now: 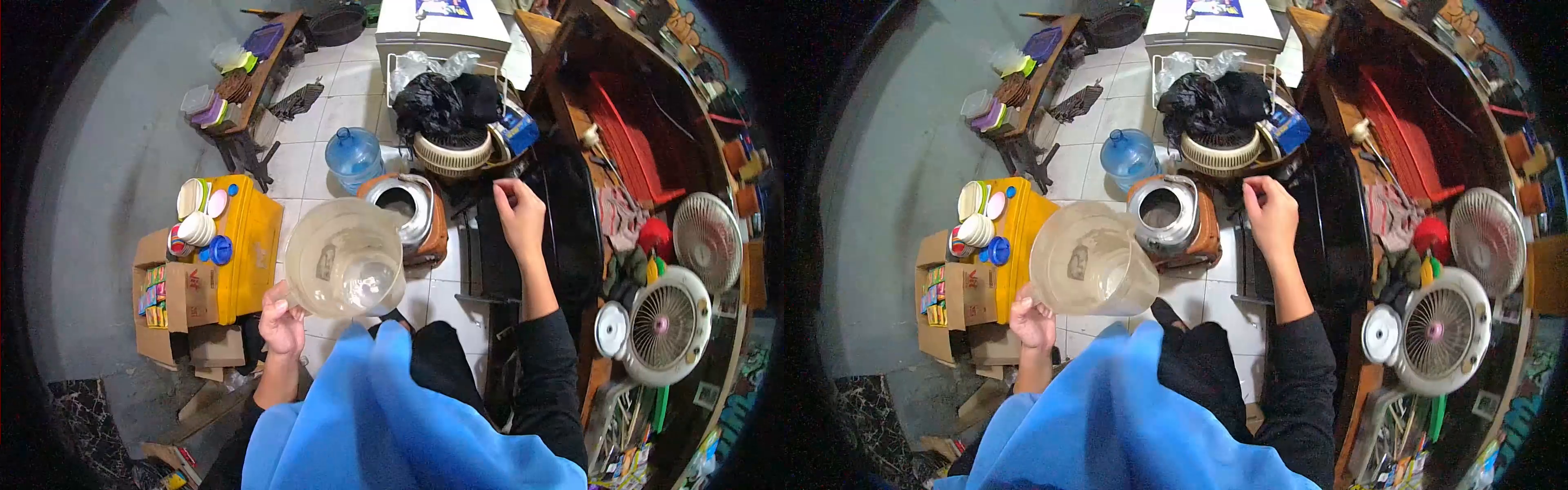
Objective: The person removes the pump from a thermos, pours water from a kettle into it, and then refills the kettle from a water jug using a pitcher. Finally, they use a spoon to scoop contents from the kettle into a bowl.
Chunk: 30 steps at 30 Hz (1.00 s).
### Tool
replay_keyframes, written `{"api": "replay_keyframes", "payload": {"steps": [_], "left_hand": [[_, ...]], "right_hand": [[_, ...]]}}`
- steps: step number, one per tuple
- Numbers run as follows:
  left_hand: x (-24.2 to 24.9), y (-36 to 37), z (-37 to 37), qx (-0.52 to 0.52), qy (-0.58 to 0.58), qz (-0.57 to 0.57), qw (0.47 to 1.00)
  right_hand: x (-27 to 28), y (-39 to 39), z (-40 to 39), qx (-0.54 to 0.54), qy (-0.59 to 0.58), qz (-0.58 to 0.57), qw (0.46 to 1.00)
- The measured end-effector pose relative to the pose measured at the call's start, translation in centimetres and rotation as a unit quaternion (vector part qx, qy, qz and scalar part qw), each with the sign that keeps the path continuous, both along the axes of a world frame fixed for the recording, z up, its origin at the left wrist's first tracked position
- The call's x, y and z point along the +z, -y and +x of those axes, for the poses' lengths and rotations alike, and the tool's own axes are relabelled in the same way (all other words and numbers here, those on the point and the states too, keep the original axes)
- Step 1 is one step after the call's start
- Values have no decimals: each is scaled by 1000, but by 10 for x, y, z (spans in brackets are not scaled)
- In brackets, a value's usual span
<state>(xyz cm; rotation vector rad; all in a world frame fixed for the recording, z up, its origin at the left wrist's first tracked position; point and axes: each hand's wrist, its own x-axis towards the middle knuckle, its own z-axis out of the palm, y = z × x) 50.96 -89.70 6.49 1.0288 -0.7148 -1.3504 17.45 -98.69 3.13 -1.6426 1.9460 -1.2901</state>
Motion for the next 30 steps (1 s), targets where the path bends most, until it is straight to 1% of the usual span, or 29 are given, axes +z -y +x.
{"api": "replay_keyframes", "payload": {"steps": [2,4,6,7,8,10,12,13,14,15,16,18,20,22,23,24,26,28,30], "left_hand": [[-7,20,6,10,-19,-11,1000],[-10,37,8,24,-37,-25,999],[-10,46,7,62,-14,-28,998],[-10,45,5,123,-25,17,992],[-13,44,6,134,-27,16,990],[-22,46,5,129,-51,-20,990],[-7,55,-24,244,-45,6,969],[-11,53,-29,300,-60,19,952],[-23,49,-25,259,-63,-44,963],[-18,53,-39,340,-54,-26,938],[-12,58,-50,418,-44,-8,907],[-12,61,-55,434,-63,-55,897],[-7,57,-61,475,-51,-56,877],[-4,47,-65,504,-9,-47,862],[2,46,-70,556,-8,-21,831],[3,42,-72,573,-5,-27,819],[4,32,-69,583,57,-22,810],[4,22,-64,603,76,-18,794],[6,20,-66,615,104,5,782]], "right_hand": [[-12,57,4,18,-14,-2,1000],[-5,111,17,28,-28,3,999],[-21,178,18,50,-12,2,999],[-23,209,20,44,-19,14,999],[-24,242,23,41,-28,22,999],[-35,313,23,33,-29,34,998],[-66,394,17,38,69,44,996],[-77,428,16,41,124,70,989],[-84,456,15,41,180,99,978],[-89,477,13,45,248,111,961],[-96,497,13,48,315,126,939],[-108,530,13,-1,441,157,884],[-133,565,7,-20,497,209,842],[-156,590,5,-17,510,250,823],[-152,587,10,-15,509,256,821],[-150,588,13,-13,509,261,820],[-162,603,17,-41,540,282,792],[-172,613,16,-19,589,285,756],[-185,629,12,13,605,287,742]]}}
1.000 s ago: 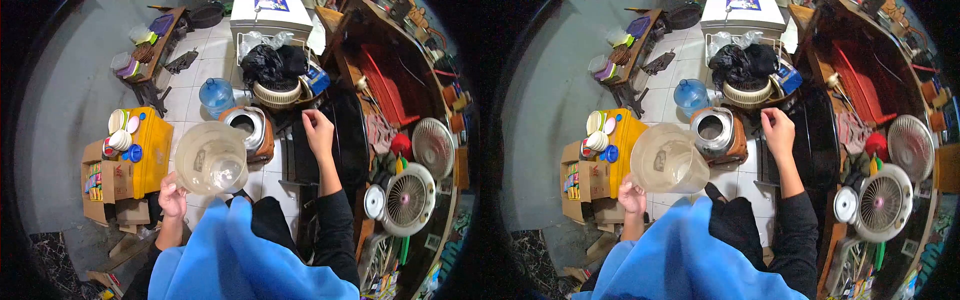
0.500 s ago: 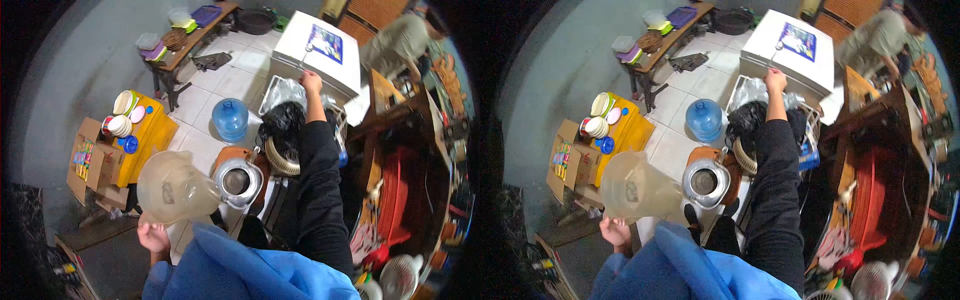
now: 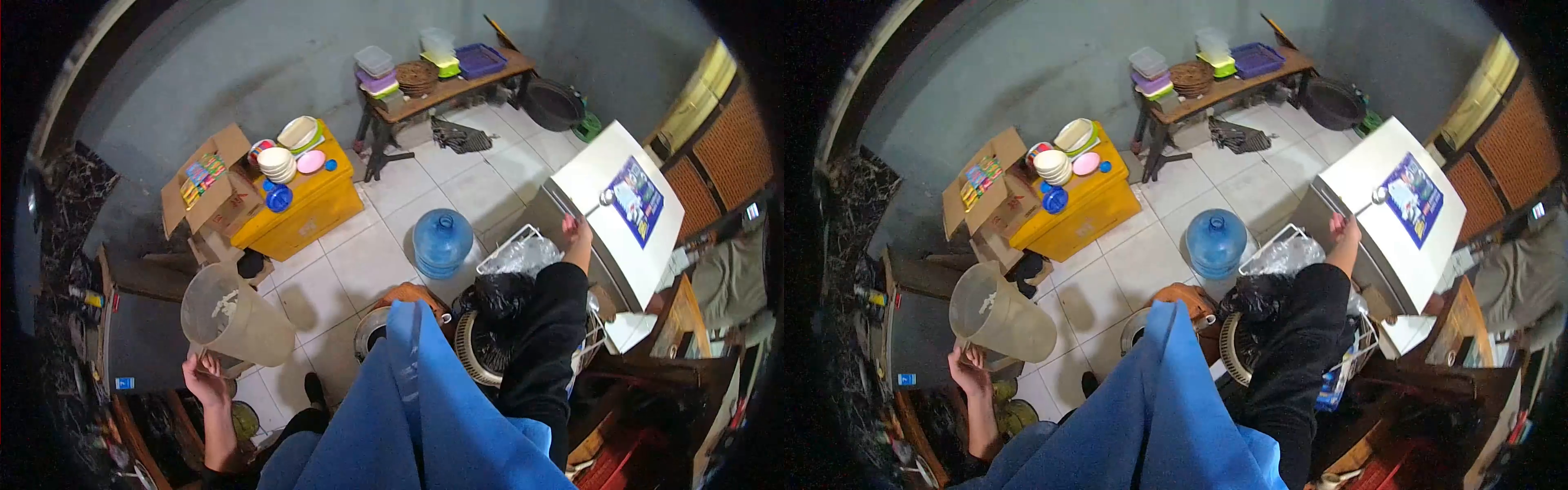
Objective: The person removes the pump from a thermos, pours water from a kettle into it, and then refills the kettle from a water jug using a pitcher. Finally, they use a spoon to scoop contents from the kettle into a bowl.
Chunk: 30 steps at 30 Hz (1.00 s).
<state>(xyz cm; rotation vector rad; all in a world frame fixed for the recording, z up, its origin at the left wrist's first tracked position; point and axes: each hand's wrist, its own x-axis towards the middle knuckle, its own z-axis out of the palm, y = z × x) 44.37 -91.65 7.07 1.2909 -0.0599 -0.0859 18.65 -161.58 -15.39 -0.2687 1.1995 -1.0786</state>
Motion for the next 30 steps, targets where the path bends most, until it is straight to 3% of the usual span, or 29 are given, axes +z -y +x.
{"api": "replay_keyframes", "payload": {"steps": [2,8,10,11,14,17,20,22,26,28,30], "left_hand": [[7,7,-5,0,26,13,1000],[13,24,-2,40,-44,-27,998],[19,32,-4,-13,-49,-34,998],[19,35,-3,-23,-59,-48,997],[17,43,1,-60,-84,-93,990],[20,51,3,-100,-110,-105,983],[9,52,18,-142,-115,-109,977],[1,55,32,-178,-117,-112,971],[-17,65,63,-208,-143,3,968],[-43,56,95,-350,-227,42,908],[-73,54,129,-399,-327,75,853]], "right_hand": [[1,4,-5,-1,2,-17,1000],[29,-8,-21,5,-79,-57,995],[54,-22,-22,44,-147,-83,985],[68,-35,-20,55,-119,-127,983],[124,-97,-11,149,-135,-235,951],[174,-178,-1,214,-75,-200,953],[183,-253,4,276,-40,-198,940],[192,-308,14,280,-83,-150,945],[182,-398,36,307,-162,-139,927],[171,-434,50,301,-168,-145,927],[151,-462,64,282,-163,-144,934]]}}
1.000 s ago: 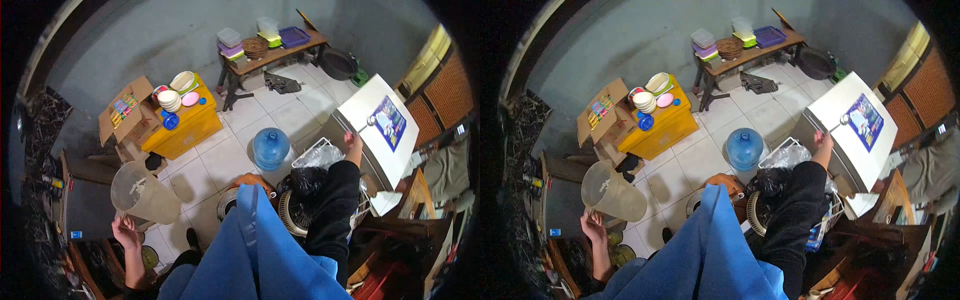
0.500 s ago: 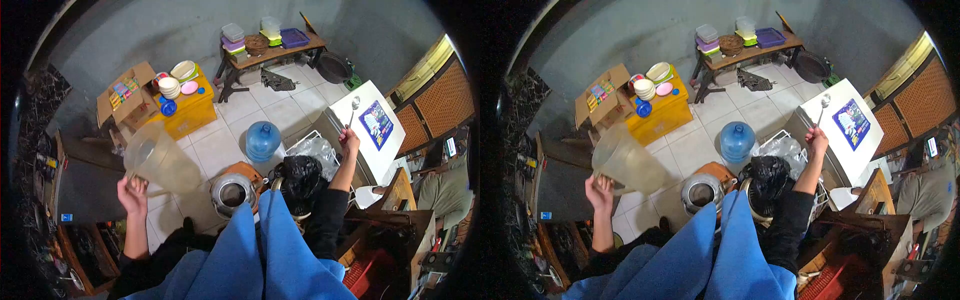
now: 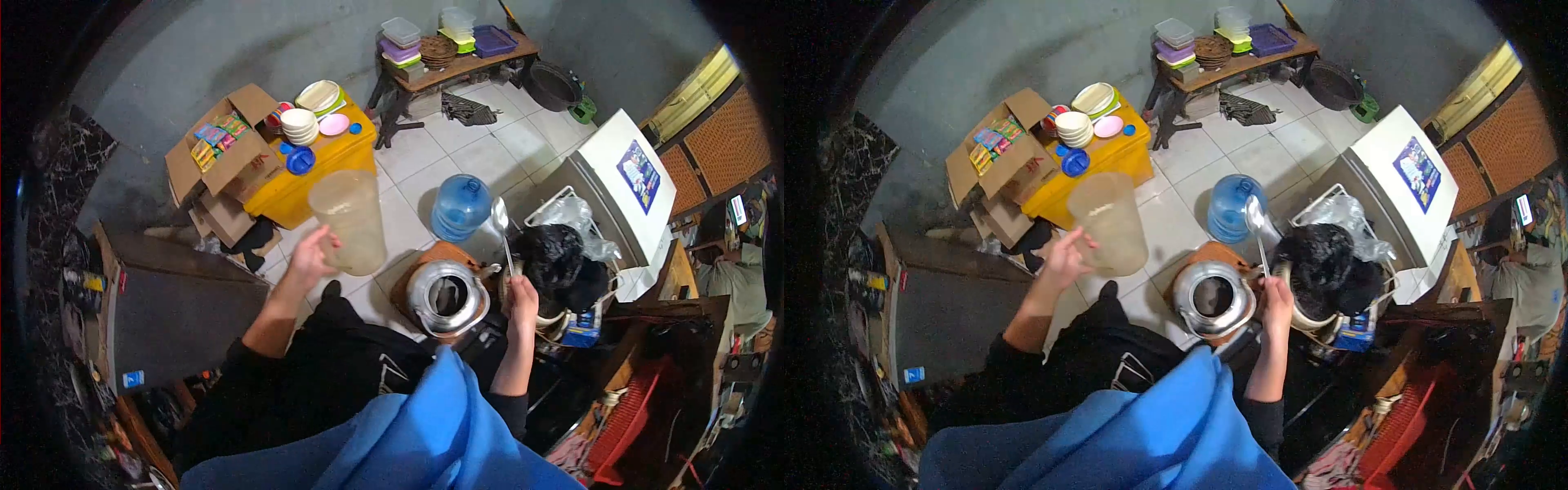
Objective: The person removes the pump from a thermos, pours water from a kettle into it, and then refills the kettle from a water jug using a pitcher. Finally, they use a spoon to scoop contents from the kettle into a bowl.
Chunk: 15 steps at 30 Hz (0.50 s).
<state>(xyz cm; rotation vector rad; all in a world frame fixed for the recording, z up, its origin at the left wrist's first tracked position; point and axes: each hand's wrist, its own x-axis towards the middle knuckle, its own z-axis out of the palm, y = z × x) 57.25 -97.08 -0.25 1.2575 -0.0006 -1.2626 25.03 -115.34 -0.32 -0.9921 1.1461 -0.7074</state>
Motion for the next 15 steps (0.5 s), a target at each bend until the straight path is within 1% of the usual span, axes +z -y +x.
{"api": "replay_keyframes", "payload": {"steps": [1,3,4,6,7,8,9,10,11,12,13,14,15], "left_hand": [[-15,1,17,-6,3,1,1000],[-39,4,48,-56,-49,-16,997],[-47,5,64,-60,-50,-12,997],[-59,1,98,-73,-69,43,994],[-66,-5,115,-70,-72,51,994],[-73,-9,133,-78,-65,79,992],[-81,-9,151,-87,-59,102,989],[-96,-11,172,-86,-61,102,989],[-117,-17,191,-118,-59,51,990],[-136,-20,207,-151,-56,-2,987],[-156,-16,222,-168,-33,-11,985],[-164,-6,236,-167,-35,-13,985],[-173,4,248,-183,-15,5,983]], "right_hand": [[-6,-14,12,-14,-14,-7,1000],[-13,-42,41,-36,-38,-19,998],[-18,-54,57,-50,-7,24,998],[-37,-73,93,-78,39,44,995],[-45,-80,114,-78,57,54,994],[-50,-89,138,-82,52,42,994],[-70,-96,158,-92,29,19,995],[-91,-101,178,-103,5,-5,995],[-69,-107,208,-110,33,74,991],[-75,-112,229,-97,73,71,990],[-78,-116,249,-96,69,81,990],[-79,-120,266,-94,66,90,989],[-98,-124,274,-73,42,58,995]]}}
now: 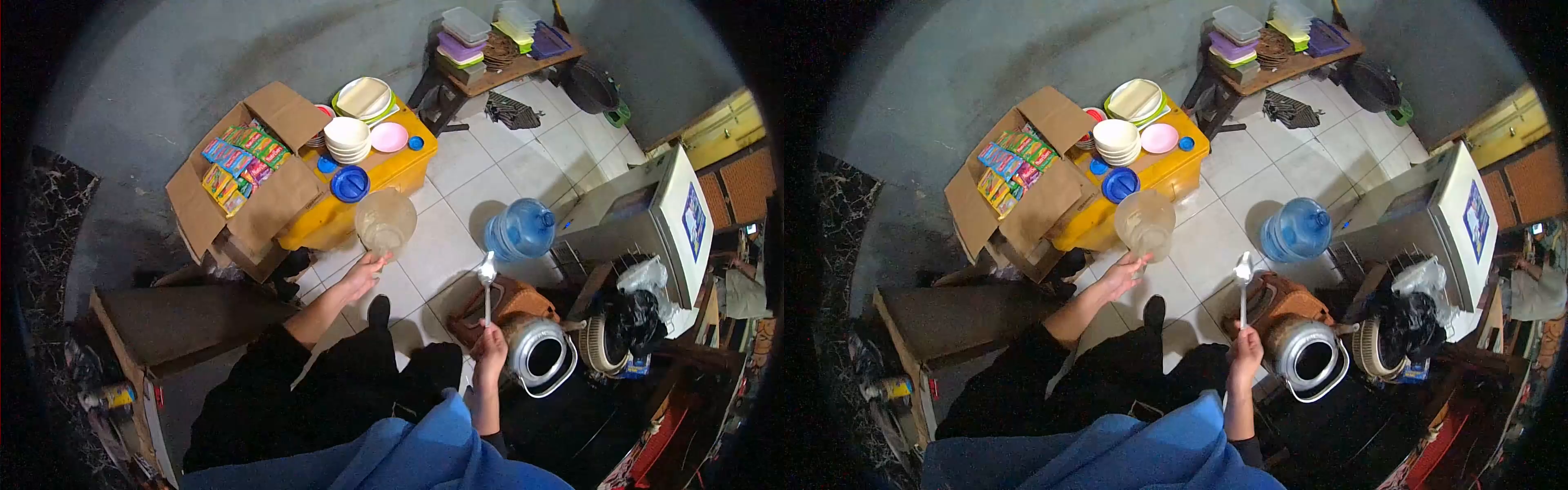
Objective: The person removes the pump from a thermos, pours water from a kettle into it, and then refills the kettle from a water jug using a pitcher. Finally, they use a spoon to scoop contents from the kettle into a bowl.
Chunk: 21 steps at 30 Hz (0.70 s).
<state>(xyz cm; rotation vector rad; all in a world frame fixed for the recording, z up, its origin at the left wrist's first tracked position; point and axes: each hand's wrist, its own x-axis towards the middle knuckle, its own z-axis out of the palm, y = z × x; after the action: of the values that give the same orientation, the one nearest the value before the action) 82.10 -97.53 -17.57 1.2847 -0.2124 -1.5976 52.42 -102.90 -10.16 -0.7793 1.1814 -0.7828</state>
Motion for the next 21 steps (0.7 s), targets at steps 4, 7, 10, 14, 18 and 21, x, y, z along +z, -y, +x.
{"api": "replay_keyframes", "payload": {"steps": [4,7,10,14,18,21], "left_hand": [[-46,45,52,-12,34,21,999],[-75,70,84,-8,34,20,999],[-78,95,98,-43,92,0,995],[-98,121,111,-29,100,-13,994],[-102,135,114,1,92,-18,996],[-111,140,110,5,115,-32,993]], "right_hand": [[0,-1,42,65,-46,24,997],[-17,5,54,75,-48,41,995],[-31,17,65,64,-42,61,995],[-47,32,73,67,-34,65,995],[-64,56,79,143,32,57,988],[-80,103,111,213,91,95,968]]}}
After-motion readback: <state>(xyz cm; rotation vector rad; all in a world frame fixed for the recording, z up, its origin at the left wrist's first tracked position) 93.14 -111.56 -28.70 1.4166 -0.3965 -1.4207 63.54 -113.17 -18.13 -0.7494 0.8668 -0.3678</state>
